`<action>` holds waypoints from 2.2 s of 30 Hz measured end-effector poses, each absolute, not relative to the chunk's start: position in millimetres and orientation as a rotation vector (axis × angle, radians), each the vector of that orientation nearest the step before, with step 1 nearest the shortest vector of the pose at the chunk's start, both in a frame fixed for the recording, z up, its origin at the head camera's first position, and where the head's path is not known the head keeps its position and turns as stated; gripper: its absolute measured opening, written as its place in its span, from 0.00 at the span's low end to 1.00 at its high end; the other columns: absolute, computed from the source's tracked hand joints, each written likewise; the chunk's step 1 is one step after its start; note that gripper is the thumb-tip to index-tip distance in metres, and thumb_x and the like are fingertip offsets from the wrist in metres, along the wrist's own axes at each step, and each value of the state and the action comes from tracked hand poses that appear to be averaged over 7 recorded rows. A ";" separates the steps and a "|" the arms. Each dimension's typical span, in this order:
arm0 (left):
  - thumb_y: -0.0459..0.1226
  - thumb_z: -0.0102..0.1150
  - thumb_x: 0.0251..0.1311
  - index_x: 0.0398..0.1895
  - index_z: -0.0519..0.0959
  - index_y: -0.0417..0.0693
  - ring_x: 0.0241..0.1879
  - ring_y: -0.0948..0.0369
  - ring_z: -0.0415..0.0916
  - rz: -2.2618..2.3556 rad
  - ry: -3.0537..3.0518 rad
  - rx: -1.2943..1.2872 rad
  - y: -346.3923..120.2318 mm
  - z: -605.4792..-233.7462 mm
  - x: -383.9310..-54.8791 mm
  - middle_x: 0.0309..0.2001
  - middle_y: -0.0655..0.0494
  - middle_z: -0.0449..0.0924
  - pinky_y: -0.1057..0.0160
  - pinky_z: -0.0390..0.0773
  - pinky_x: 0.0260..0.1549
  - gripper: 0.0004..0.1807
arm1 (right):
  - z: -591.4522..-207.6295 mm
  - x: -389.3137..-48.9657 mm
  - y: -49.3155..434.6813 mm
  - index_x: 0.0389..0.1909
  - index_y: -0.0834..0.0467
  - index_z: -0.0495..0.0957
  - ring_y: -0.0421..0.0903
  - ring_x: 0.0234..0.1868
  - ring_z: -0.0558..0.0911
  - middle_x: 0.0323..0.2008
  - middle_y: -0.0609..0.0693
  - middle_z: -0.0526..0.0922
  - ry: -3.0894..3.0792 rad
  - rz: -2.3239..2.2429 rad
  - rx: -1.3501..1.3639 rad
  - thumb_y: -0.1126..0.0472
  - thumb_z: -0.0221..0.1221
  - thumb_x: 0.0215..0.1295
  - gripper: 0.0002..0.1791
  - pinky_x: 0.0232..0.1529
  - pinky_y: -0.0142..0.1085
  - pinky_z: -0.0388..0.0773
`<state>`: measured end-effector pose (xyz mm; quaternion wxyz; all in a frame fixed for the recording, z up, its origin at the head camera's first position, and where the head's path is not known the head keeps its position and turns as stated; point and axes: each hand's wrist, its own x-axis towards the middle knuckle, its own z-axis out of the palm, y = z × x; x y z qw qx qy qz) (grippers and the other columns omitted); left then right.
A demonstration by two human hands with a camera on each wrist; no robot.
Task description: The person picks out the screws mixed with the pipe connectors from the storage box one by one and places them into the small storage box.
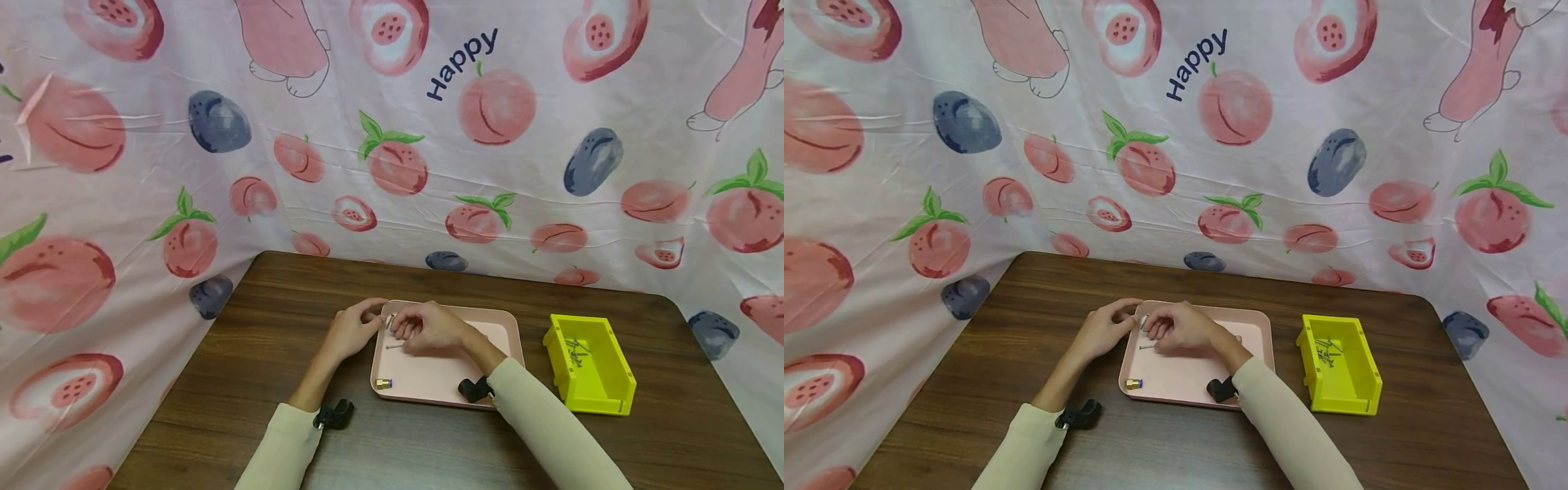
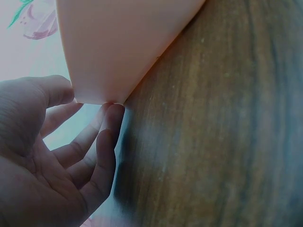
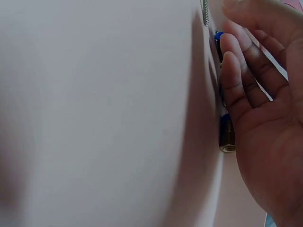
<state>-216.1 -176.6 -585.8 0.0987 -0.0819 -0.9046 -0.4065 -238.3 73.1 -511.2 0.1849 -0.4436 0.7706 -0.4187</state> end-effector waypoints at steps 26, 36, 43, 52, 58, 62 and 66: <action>0.50 0.66 0.73 0.67 0.86 0.68 0.31 0.64 0.83 -1.226 -2.683 -0.235 -175.4 -581.2 -213.5 0.33 0.78 0.87 0.53 0.79 0.39 0.21 | -514.3 -234.0 61.9 0.40 0.60 0.88 0.32 0.32 0.81 0.30 0.40 0.85 2.346 -1.010 -1.308 0.73 0.75 0.60 0.10 0.38 0.29 0.80; 0.51 0.65 0.73 0.67 0.86 0.72 0.31 0.65 0.82 -1.212 -2.709 -0.205 -177.0 -585.6 -215.8 0.32 0.80 0.86 0.54 0.78 0.38 0.21 | -514.0 -230.5 62.7 0.36 0.56 0.88 0.30 0.29 0.75 0.28 0.39 0.81 2.447 -0.946 -1.396 0.71 0.70 0.60 0.08 0.34 0.28 0.72; 0.50 0.65 0.74 0.68 0.86 0.69 0.32 0.65 0.83 -1.209 -2.695 -0.230 -175.8 -582.4 -213.8 0.34 0.78 0.87 0.54 0.79 0.39 0.21 | -514.2 -231.4 62.4 0.35 0.57 0.89 0.30 0.28 0.75 0.26 0.37 0.81 2.445 -0.948 -1.440 0.71 0.71 0.60 0.06 0.33 0.28 0.73; 0.51 0.65 0.74 0.68 0.85 0.69 0.33 0.65 0.83 -1.211 -2.697 -0.229 -175.2 -580.3 -212.7 0.33 0.79 0.87 0.53 0.79 0.40 0.21 | -512.0 -230.4 62.7 0.34 0.56 0.89 0.30 0.28 0.76 0.26 0.37 0.81 2.443 -0.959 -1.429 0.71 0.70 0.59 0.06 0.32 0.27 0.73; 0.52 0.65 0.74 0.67 0.86 0.70 0.34 0.64 0.84 -1.214 -2.709 -0.218 -175.8 -581.8 -214.7 0.34 0.78 0.88 0.53 0.79 0.41 0.21 | -511.9 -232.1 65.5 0.34 0.57 0.89 0.32 0.29 0.78 0.27 0.38 0.83 2.406 -1.023 -1.372 0.72 0.71 0.60 0.06 0.33 0.28 0.76; 0.52 0.65 0.74 0.68 0.86 0.69 0.35 0.64 0.84 -1.214 -2.702 -0.225 -175.1 -580.4 -213.8 0.34 0.78 0.88 0.52 0.80 0.42 0.21 | -510.4 -232.7 68.8 0.34 0.57 0.89 0.32 0.30 0.78 0.28 0.38 0.84 2.401 -1.031 -1.365 0.72 0.72 0.61 0.07 0.34 0.28 0.77; 0.51 0.66 0.74 0.68 0.86 0.67 0.36 0.63 0.85 -1.210 -2.678 -0.244 -174.3 -579.7 -212.3 0.34 0.77 0.88 0.52 0.80 0.41 0.21 | -508.5 -232.1 73.0 0.34 0.57 0.89 0.32 0.30 0.78 0.28 0.39 0.84 2.405 -1.031 -1.397 0.71 0.71 0.61 0.06 0.34 0.28 0.76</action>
